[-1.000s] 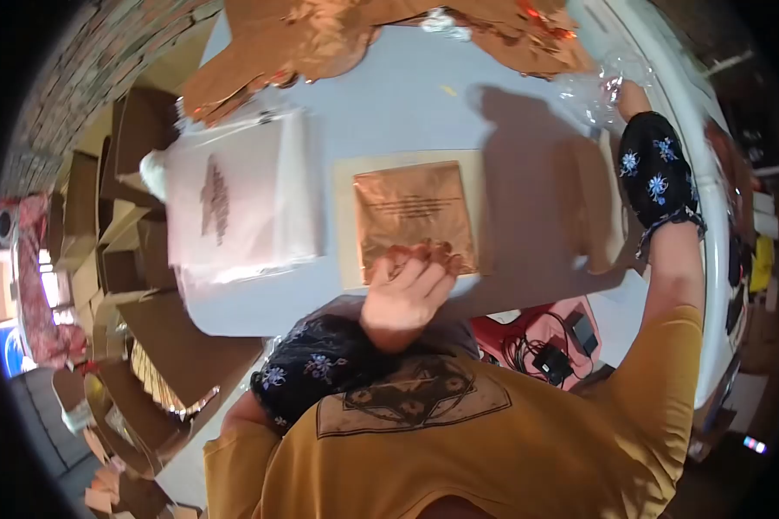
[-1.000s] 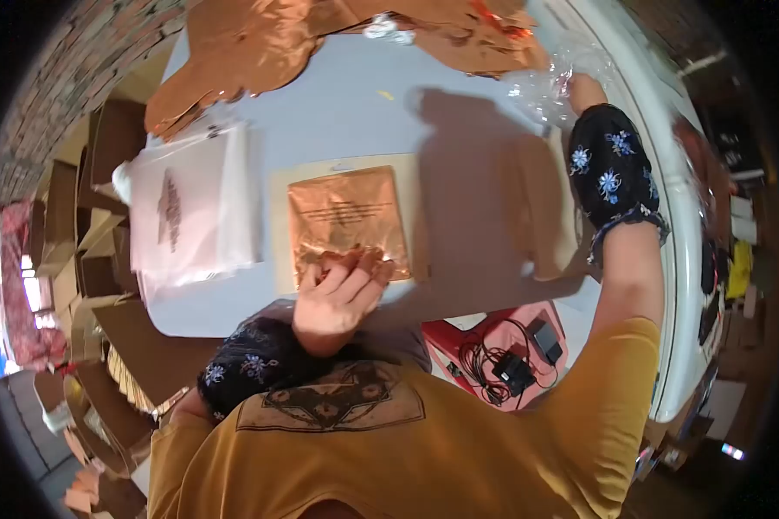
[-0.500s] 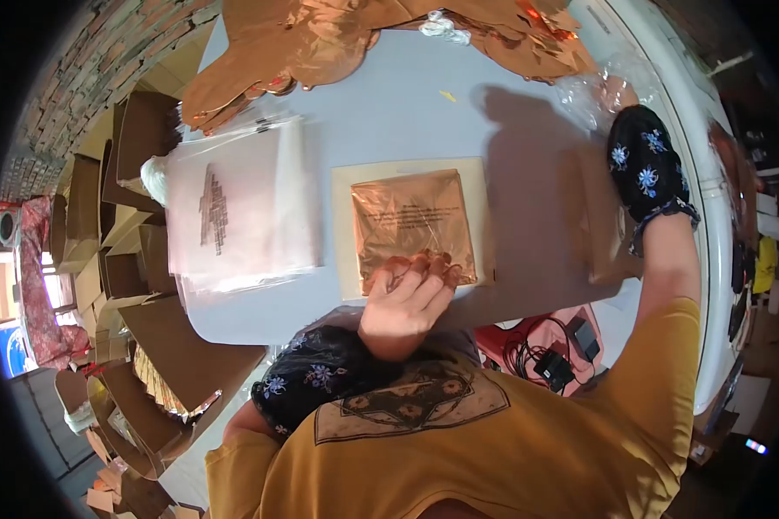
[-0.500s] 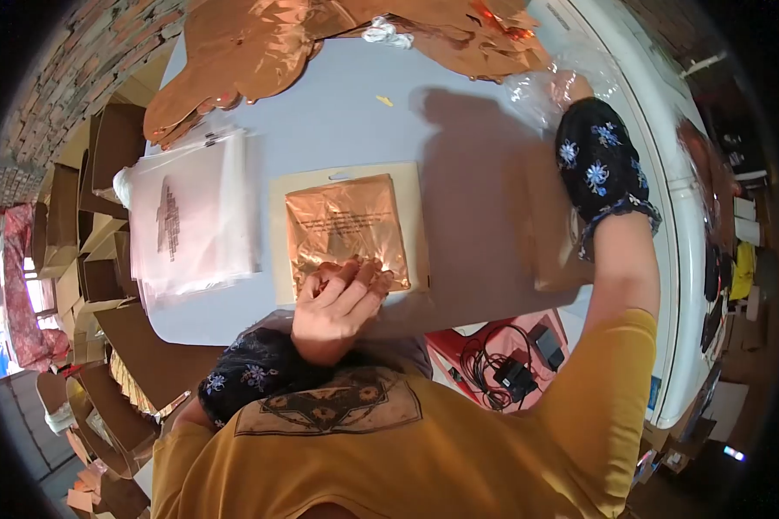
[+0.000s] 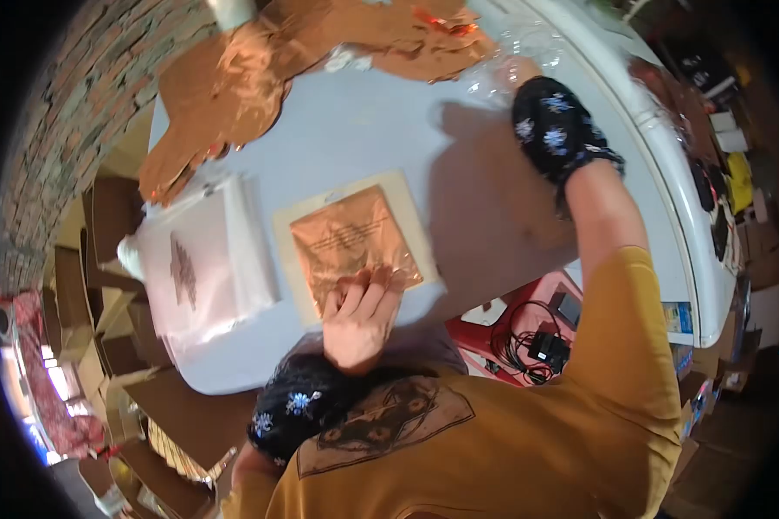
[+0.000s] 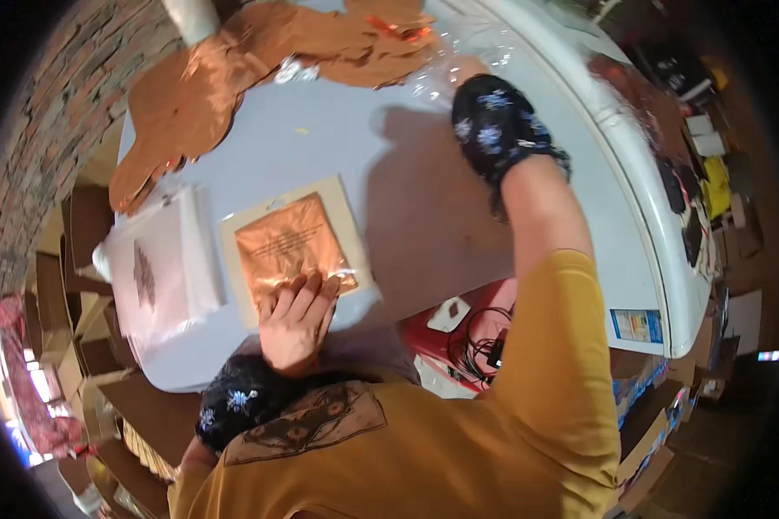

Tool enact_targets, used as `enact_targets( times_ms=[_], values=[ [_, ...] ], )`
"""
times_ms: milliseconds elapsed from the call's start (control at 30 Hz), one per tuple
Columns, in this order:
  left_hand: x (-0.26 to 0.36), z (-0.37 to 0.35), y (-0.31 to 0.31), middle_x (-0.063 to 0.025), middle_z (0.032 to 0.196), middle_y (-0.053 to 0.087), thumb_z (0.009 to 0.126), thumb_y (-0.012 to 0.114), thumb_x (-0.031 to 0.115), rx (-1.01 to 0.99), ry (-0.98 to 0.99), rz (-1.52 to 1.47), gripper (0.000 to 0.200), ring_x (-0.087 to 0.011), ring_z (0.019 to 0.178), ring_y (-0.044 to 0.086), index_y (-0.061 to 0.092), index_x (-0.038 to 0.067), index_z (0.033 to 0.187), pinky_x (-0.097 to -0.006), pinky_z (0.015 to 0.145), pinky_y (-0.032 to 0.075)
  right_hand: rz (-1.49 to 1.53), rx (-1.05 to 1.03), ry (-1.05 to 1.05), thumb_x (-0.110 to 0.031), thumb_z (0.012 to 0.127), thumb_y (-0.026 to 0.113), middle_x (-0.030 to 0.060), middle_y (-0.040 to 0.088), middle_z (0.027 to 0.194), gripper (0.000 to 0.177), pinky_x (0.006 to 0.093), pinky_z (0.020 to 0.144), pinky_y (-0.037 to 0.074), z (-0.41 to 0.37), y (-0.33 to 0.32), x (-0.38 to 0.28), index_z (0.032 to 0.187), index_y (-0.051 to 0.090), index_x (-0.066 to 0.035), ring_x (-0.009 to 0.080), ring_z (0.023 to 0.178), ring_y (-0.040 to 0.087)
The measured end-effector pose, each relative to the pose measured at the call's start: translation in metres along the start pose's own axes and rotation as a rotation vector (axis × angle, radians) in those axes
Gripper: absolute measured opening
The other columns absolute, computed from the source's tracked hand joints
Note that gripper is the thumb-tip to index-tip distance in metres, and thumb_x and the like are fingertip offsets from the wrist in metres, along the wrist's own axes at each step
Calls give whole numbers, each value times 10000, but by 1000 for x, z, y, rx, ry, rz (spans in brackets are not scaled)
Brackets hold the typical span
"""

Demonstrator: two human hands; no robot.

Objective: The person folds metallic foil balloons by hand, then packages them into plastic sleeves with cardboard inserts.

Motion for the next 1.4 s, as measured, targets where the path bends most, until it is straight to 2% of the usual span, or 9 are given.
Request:
enact_targets(
  times_ms=[167,367,500,600,633,667,733,867,1400],
  values=[
    [0,1,-1,-19,1119,660,830,701,196,23,5,9,304,-184,1021,607,699,130,1127,-327,817,437,250,-107,462,-385,867,614,207,663,1162,417,455,947,501,-37,-73,-29,1100,693,-49,375,1124,618],
    [0,1,-2,-9,1134,652,835,704,197,-26,-7,18,317,-169,1014,611,677,130,1144,-328,791,437,477,353,373,-351,854,610,199,702,1002,374,431,792,529,-35,-81,21,878,672,16,319,881,678],
    [1,1,-1,-7,1107,663,842,703,189,7,-12,13,302,-164,988,623,676,124,1136,-306,770,447,1535,879,180,-84,898,646,107,667,913,166,280,635,508,-115,-140,-1,1008,592,27,162,807,636],
    [2,3,-2,-6,1075,676,843,694,177,20,-10,37,287,-168,933,637,676,120,1124,-305,740,467,1611,644,81,-37,908,619,60,621,842,133,279,707,505,-222,-186,-111,1021,554,-13,129,728,573],
    [1,4,-2,-5,1064,675,843,692,173,29,-9,28,279,-169,923,635,677,122,1117,-306,736,468,1604,518,-147,-63,939,611,84,641,928,149,285,759,526,-252,-187,-139,1056,536,-11,150,778,604],
    [1,4,-3,-4,1053,674,842,690,170,40,-9,21,272,-170,913,633,677,123,1110,-306,732,469,1346,434,62,-57,964,583,101,656,1002,140,323,801,542,-294,-176,-165,1086,531,-10,179,860,642],
    [1,4,-3,-1,1012,667,841,688,164,54,-10,10,250,-170,882,628,677,125,1088,-309,720,471,1372,231,10,-77,956,613,130,694,1038,165,322,809,558,-359,-160,-216,1112,584,-33,202,952,690],
    [0,6,-2,2,895,636,834,690,160,58,-36,-10,191,-170,808,611,672,123,1021,-316,687,469,888,393,-218,-29,878,682,141,693,1050,264,331,684,578,-422,-157,-261,1134,614,-35,282,844,710],
    [0,4,-5,-6,951,669,862,673,198,35,-51,-93,147,-185,823,635,675,123,988,-326,710,500,548,361,-137,-73,805,682,47,536,848,128,387,681,494,-378,-142,-283,873,577,-99,281,805,574]
  ],
)
Point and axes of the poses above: each hand's wrist, its own z-axis towards the middle knuckle, its own y-axis out of the palm, x = y × z, the point moved 6 cm from there along z, towards the middle knuckle
